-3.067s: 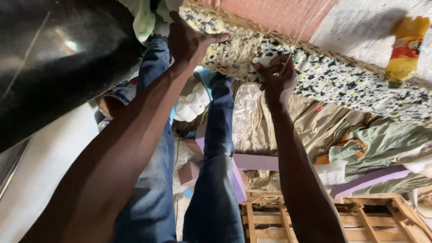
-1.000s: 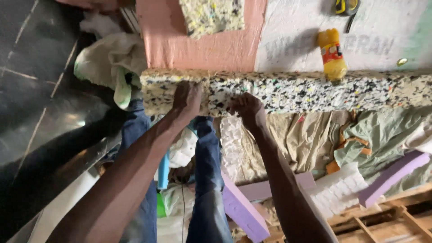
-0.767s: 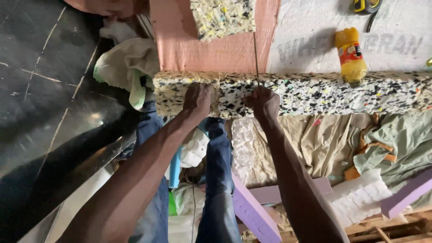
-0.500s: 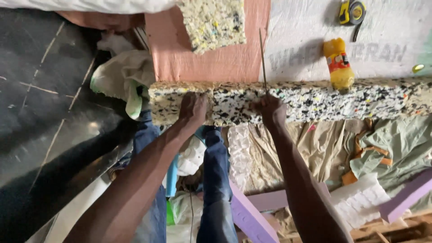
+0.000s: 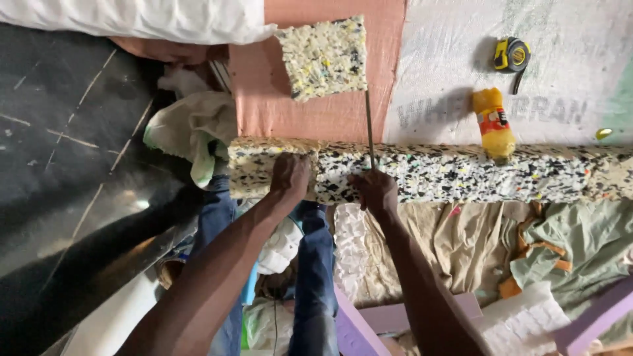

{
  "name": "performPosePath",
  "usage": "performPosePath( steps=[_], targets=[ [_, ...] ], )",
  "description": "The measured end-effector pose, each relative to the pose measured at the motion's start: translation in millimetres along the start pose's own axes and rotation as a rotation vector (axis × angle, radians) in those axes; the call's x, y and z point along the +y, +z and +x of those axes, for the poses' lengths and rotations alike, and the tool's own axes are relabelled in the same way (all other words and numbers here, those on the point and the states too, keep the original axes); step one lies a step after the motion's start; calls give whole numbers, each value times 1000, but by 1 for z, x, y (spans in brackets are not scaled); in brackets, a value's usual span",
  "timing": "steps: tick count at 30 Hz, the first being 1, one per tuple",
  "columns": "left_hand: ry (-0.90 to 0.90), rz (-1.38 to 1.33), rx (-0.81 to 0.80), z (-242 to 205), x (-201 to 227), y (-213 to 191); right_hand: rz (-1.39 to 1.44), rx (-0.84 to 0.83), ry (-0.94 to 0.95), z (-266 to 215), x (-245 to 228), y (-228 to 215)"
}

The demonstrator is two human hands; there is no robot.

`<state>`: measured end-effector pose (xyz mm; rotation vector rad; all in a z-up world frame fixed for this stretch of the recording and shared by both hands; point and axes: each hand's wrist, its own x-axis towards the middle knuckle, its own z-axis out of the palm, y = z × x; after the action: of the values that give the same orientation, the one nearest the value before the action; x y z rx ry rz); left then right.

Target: The person applies yellow glue from a plastic bottle onto a rectangular piece of speckled foam insulation. They press the foam onto a wooden board, then use a metal tool to scrape and trim the edges. The person repeats this process with a second piece of foam, applying glue and pressing it into place.

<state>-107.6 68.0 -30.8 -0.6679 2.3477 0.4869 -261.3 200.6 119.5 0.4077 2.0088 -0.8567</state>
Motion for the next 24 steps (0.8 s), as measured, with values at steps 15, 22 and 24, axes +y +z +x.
performPosePath(
  steps=[15,22,24],
  targets=[
    [-96,-67,615,10,30,108,-12,94,-117,23,37,68],
    [-6,-905,672,-121,-98,-40,-216,87,-125,2,25,99],
    [-144,-991,768,-136,-128,-47,-259,80,-144,5,23,94]
  ],
)
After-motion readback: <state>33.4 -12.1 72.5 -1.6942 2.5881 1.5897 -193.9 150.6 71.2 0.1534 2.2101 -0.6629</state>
